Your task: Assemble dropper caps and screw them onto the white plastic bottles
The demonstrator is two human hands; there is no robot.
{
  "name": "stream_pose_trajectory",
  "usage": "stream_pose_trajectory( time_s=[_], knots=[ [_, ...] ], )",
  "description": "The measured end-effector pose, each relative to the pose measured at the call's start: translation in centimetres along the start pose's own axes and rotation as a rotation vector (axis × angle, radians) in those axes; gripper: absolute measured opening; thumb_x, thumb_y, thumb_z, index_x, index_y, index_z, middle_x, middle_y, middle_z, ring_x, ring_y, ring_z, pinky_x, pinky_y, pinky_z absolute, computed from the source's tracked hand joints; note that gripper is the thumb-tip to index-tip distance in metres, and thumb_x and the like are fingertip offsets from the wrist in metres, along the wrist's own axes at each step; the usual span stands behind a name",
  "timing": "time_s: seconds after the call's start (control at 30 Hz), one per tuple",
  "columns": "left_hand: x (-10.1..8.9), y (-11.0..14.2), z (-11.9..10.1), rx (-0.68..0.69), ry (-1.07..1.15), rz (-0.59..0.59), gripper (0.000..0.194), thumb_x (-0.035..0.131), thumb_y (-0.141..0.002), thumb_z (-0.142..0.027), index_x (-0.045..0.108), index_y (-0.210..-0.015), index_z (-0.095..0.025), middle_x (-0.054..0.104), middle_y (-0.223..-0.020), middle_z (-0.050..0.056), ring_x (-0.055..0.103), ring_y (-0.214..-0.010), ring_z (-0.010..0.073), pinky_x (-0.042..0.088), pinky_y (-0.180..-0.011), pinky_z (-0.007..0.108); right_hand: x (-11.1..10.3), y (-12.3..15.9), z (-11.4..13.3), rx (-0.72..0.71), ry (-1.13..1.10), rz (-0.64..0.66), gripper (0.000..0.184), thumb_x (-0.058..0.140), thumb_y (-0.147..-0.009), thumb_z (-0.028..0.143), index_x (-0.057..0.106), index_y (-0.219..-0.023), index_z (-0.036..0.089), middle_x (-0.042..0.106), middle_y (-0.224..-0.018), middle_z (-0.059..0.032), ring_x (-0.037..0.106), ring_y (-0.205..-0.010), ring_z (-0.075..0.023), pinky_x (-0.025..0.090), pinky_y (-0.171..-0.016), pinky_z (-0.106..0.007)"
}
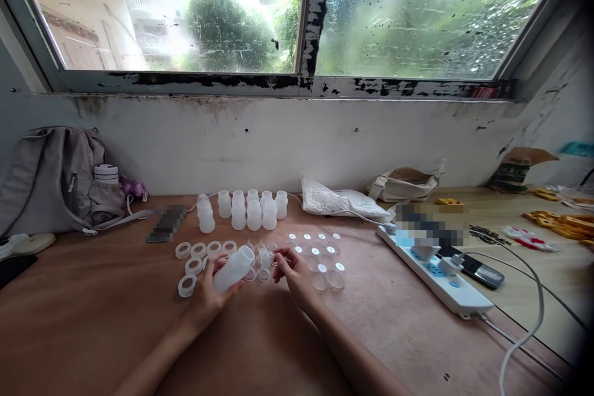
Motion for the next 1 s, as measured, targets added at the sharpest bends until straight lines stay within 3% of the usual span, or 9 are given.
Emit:
stream_pose_trajectory(
  time_s=[0.17, 0.5, 0.87, 1.0],
  knots=[
    [-0.1, 0.6, 0.2, 0.07, -0.072, 0.078, 0.035, 0.058, -0.07, -0.039, 0.052, -0.101, -0.024, 0.055, -0.1, 0.006, 0.051, -0.094, 0.0241, 0.043, -0.08, 0.035, 0.1, 0.4, 0.9, -0.02, 0.022, -0.007, 0.02, 0.05, -0.079, 0.038, 0.051, -0.084, 0.018, 0.05, -0.056, 0.003, 0.051, -0.046, -0.0103, 0.044, -0.043, -0.024],
    [-0.6, 0.4, 0.9, 0.09, -0.137, 0.069, 0.038, 0.06, -0.068, -0.04, 0.055, -0.103, -0.027, 0.052, -0.098, 0.004, 0.053, -0.088, 0.0207, 0.045, -0.073, 0.029, 1.3, 1.3, 1.7, -0.007, 0.156, 0.077, 0.019, 0.05, -0.079, 0.037, 0.052, -0.083, 0.019, 0.051, -0.055, 0.0029, 0.051, -0.047, -0.0111, 0.043, -0.047, -0.025],
    [-0.4, 0.8, 0.7, 0.168, -0.083, 0.131, 0.039, 0.062, -0.068, -0.037, 0.054, -0.106, -0.028, 0.051, -0.099, 0.004, 0.052, -0.091, 0.02, 0.044, -0.079, 0.029, 1.2, 1.5, 2.2, -0.039, 0.289, 0.07, 0.027, 0.047, -0.081, 0.04, 0.048, -0.065, 0.018, 0.051, -0.057, 0.0023, 0.046, -0.042, -0.0081, 0.035, -0.041, -0.021],
    [-0.4, 0.8, 0.6, 0.147, -0.075, 0.128, 0.039, 0.062, -0.068, -0.038, 0.055, -0.105, -0.027, 0.052, -0.098, 0.004, 0.052, -0.091, 0.0203, 0.044, -0.078, 0.029, 1.2, 1.6, 2.4, -0.047, 0.246, 0.067, 0.026, 0.046, -0.082, 0.039, 0.049, -0.066, 0.018, 0.051, -0.055, 0.0019, 0.049, -0.046, -0.0101, 0.039, -0.046, -0.023]
  ],
)
Point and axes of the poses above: each hand's wrist, its own y-axis away from the middle knuckle, its own x-axis out of the palm, z = x × y, the point moved 4 cm from there along -y, towards the middle knuckle
